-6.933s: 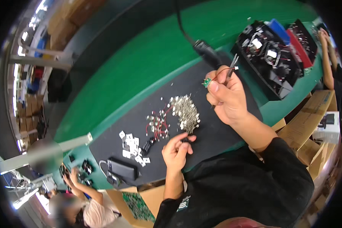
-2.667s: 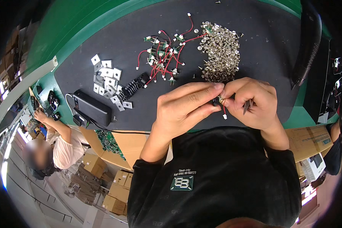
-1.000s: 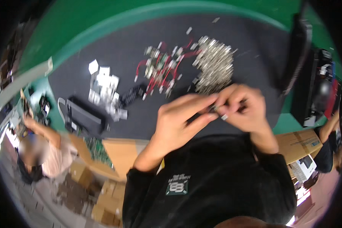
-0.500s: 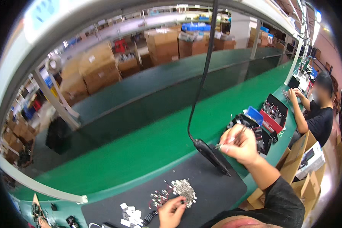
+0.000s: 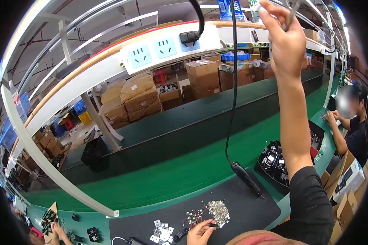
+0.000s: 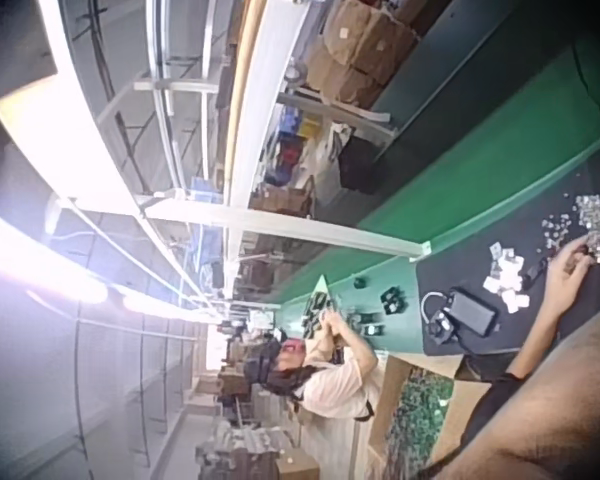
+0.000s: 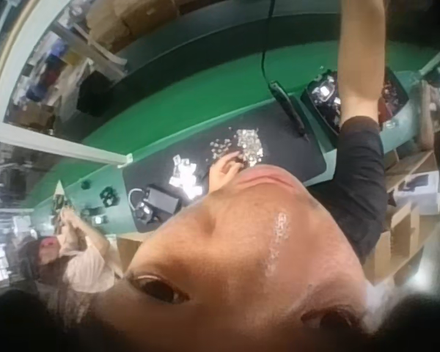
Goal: Assembling small electronic components and connecting wires at a factory workbench.
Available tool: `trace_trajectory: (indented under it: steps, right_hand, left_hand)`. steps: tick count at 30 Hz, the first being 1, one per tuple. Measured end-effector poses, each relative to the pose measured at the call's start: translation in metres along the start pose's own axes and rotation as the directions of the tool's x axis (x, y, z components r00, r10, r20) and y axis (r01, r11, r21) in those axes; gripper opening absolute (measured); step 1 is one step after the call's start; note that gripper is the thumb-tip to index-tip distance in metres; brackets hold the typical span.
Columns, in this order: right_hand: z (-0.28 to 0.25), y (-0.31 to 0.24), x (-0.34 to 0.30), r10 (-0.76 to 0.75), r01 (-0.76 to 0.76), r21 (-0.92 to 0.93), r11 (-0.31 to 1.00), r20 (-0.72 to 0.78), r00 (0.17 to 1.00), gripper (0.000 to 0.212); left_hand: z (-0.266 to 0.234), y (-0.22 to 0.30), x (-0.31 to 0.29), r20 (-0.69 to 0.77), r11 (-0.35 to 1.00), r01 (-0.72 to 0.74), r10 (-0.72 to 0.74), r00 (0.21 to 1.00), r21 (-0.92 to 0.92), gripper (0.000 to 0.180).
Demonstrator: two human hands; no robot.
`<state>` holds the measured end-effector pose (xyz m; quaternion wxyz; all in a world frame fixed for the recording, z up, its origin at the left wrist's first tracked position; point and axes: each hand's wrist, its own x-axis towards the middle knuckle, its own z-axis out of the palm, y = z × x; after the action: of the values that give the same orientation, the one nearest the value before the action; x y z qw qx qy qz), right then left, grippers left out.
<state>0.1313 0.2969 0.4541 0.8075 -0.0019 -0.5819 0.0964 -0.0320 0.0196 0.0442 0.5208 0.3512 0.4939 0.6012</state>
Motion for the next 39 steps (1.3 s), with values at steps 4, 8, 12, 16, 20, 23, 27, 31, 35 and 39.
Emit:
trace_trajectory:
  steps: [4, 8, 12, 16, 20, 23, 27, 31, 35, 39]
  right_hand:
    - [-0.03, -0.028, -0.091, -0.073, 0.079, 0.145, 0.986, -0.042, 0.996, 0.022]
    - [-0.062, -0.059, -0.173, -0.011, 0.039, -0.099, 0.994, 0.27, 0.963, 0.02]
    - [-0.084, -0.044, -0.212, 0.582, -0.627, 0.231, 0.744, 0.236, 0.778, 0.017]
    - [-0.116, -0.041, -0.273, 0.785, -0.868, 0.076, 0.491, 0.392, 0.479, 0.016]
    - [-0.123, -0.052, -0.329, 0.884, -0.825, -0.412, 0.387, 0.419, 0.206, 0.009]
    - [-0.123, -0.058, -0.376, 0.894, -0.735, -0.608, 0.3, 0.448, -0.006, 0.008]
    - [-0.106, -0.06, -0.398, 0.824, -0.614, -0.683, 0.396, 0.559, -0.092, 0.01]
    - [-0.069, -0.048, -0.406, 0.737, -0.52, -0.675, 0.523, 0.665, -0.122, 0.015]
    - [-0.043, -0.018, -0.412, 0.721, -0.44, -0.658, 0.612, 0.692, -0.032, 0.02]
    - [-0.019, 0.03, -0.415, 0.784, -0.56, -0.685, 0.467, 0.614, -0.097, 0.023]
  left_hand:
    - [0.007, 0.013, -0.024, -0.062, 0.992, -0.044, 0.052, 0.997, 0.119, 0.03]
    - [0.002, -0.02, -0.029, -0.052, 0.983, -0.089, 0.099, 0.994, 0.162, 0.032]
    - [-0.005, -0.033, -0.03, -0.043, 0.958, -0.019, 0.032, 0.999, 0.287, 0.029]
    - [-0.012, -0.022, -0.024, -0.011, 0.837, -0.201, 0.24, 0.971, 0.51, 0.025]
    - [-0.01, -0.023, -0.021, -0.195, 0.912, -0.058, 0.148, 0.97, 0.405, 0.032]
    - [-0.01, -0.032, -0.025, -0.081, 0.844, -0.168, 0.242, 0.967, 0.509, 0.033]
    - [-0.01, -0.035, -0.028, -0.031, 0.833, -0.194, 0.245, 0.969, 0.518, 0.033]
    - [-0.015, -0.034, -0.033, -0.06, 0.861, -0.185, 0.241, 0.969, 0.474, 0.033]
    - [-0.017, -0.031, -0.025, -0.069, 0.881, -0.186, 0.239, 0.969, 0.434, 0.034]
    - [-0.019, -0.032, -0.027, -0.084, 0.903, -0.162, 0.212, 0.974, 0.399, 0.034]
